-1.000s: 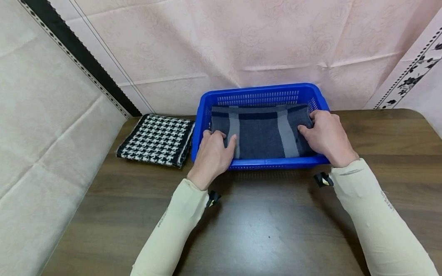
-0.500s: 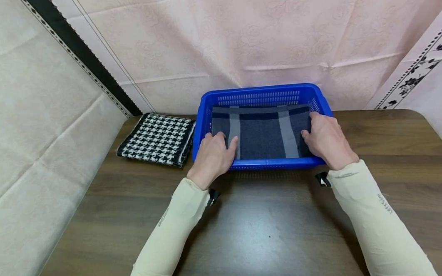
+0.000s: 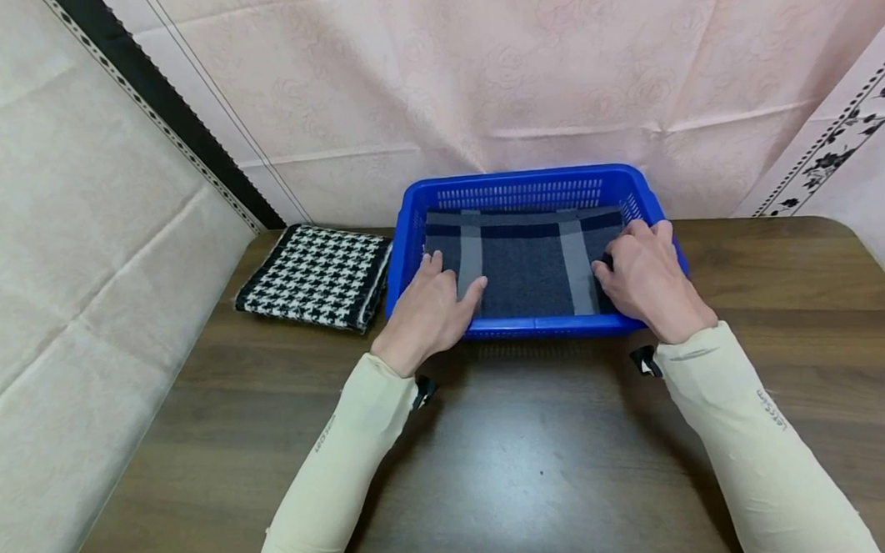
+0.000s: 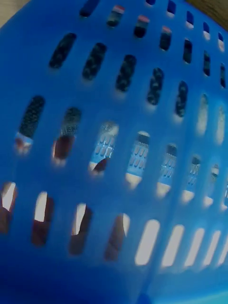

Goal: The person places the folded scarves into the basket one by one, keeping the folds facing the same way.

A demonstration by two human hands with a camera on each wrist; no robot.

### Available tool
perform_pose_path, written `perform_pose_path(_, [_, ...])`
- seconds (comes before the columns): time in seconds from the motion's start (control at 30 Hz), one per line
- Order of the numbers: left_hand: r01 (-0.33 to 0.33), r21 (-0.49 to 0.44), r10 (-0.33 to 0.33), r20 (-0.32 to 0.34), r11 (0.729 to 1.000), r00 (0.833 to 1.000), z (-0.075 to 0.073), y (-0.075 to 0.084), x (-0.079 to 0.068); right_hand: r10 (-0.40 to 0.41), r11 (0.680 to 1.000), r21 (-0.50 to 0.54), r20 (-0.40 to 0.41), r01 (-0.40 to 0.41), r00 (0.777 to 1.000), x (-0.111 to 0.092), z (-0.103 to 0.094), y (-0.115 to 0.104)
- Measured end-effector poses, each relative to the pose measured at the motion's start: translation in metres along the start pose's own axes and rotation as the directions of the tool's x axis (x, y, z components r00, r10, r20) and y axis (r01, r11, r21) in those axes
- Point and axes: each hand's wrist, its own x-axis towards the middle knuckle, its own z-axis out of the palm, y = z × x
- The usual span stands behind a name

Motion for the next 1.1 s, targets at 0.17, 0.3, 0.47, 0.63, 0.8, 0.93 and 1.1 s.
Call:
perform_pose_path(0.17, [0.005, 0.039, -0.006, 0.042, 0.999, 0.999, -0.001, 0.001, -0.002, 0.005, 0.999, 0.050, 0.119, -0.011, 0.993, -0.003, -0.001, 0.000])
perform_pose_path(0.3, [0.004, 0.083, -0.010, 0.072, 0.997, 0.997, -0.002, 0.003, -0.006, 0.012, 0.997, 0.074, 0.201, -0.028, 0.980, -0.004, -0.002, 0.002])
perform_pose_path(0.47, [0.000, 0.105, -0.007, 0.070, 0.994, 0.998, -0.002, 0.003, -0.008, 0.030, 0.996, 0.069, 0.232, -0.047, 0.972, -0.003, -0.004, 0.004])
perform_pose_path(0.63, [-0.004, 0.081, -0.003, 0.084, 0.997, 0.996, -0.002, 0.004, -0.012, 0.042, 0.995, 0.076, 0.240, -0.062, 0.970, -0.004, -0.004, 0.004])
perform_pose_path(0.8, [-0.016, 0.036, 0.012, 0.123, 0.999, 0.992, -0.005, 0.009, -0.019, 0.037, 0.995, 0.083, 0.235, -0.058, 0.971, -0.007, -0.006, 0.003])
perform_pose_path(0.93, [-0.024, 0.045, 0.019, 0.112, 0.999, 0.994, -0.006, 0.011, -0.021, 0.026, 0.995, 0.088, 0.243, -0.048, 0.970, -0.009, -0.008, 0.001])
perform_pose_path(1.1, [-0.043, 0.069, 0.034, 0.120, 0.997, 0.992, -0.005, 0.009, -0.018, 0.003, 0.997, 0.079, 0.257, -0.024, 0.966, -0.011, -0.009, 0.002])
